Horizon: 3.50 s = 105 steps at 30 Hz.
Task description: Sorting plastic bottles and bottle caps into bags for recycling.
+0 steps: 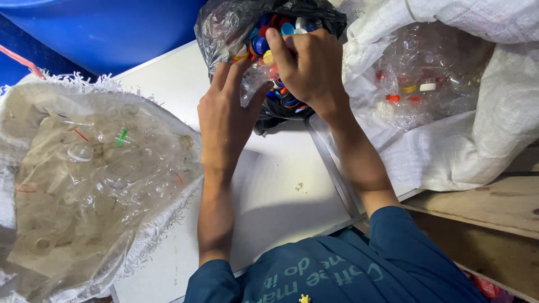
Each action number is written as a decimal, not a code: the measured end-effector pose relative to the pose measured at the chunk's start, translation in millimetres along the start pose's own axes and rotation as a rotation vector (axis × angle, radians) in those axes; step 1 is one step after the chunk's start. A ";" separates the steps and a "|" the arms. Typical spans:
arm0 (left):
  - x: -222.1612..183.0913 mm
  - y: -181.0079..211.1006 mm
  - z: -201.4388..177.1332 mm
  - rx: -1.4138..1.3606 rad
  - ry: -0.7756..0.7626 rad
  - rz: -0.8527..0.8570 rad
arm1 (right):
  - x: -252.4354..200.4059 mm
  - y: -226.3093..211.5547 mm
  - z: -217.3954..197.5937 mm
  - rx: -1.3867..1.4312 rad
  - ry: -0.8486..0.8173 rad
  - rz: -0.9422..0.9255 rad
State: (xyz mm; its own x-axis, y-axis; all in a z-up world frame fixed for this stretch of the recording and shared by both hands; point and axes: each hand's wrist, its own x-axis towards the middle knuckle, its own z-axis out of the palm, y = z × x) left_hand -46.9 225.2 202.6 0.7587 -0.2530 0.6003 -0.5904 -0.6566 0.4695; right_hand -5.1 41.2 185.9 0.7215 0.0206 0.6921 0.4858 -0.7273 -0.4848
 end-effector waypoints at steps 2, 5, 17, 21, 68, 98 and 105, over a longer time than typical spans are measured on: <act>0.0 -1.4 -1.4 -0.035 -0.053 -0.026 | 0.1 3.6 0.2 0.001 0.003 0.017; 2.6 2.6 -11.1 -0.092 -0.143 -0.033 | -2.4 3.3 -6.9 0.057 -0.030 -0.074; 4.3 -27.6 -35.1 -0.415 -0.663 -0.123 | -4.1 -15.6 -20.4 0.157 -0.184 -0.327; 0.5 -49.4 -24.0 -0.591 -0.842 -0.041 | -5.0 -17.4 -24.2 0.235 -0.184 -0.438; -0.2 -50.7 70.0 -0.170 -0.184 0.047 | 9.9 43.4 -18.3 -0.013 -0.508 -0.197; -77.3 -38.5 144.2 0.126 -1.164 -0.093 | 12.0 50.3 -27.8 -0.026 -0.528 -0.190; -100.5 -73.5 178.9 0.130 -0.964 -0.016 | 18.7 31.3 -32.0 0.042 -0.592 -0.272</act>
State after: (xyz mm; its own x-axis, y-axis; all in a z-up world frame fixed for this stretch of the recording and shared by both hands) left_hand -30.5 171.8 -8.1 0.7006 -0.6787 -0.2204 -0.5868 -0.7236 0.3634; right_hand 7.8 -3.2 200.8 0.7142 0.5829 0.3874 0.6994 -0.6160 -0.3624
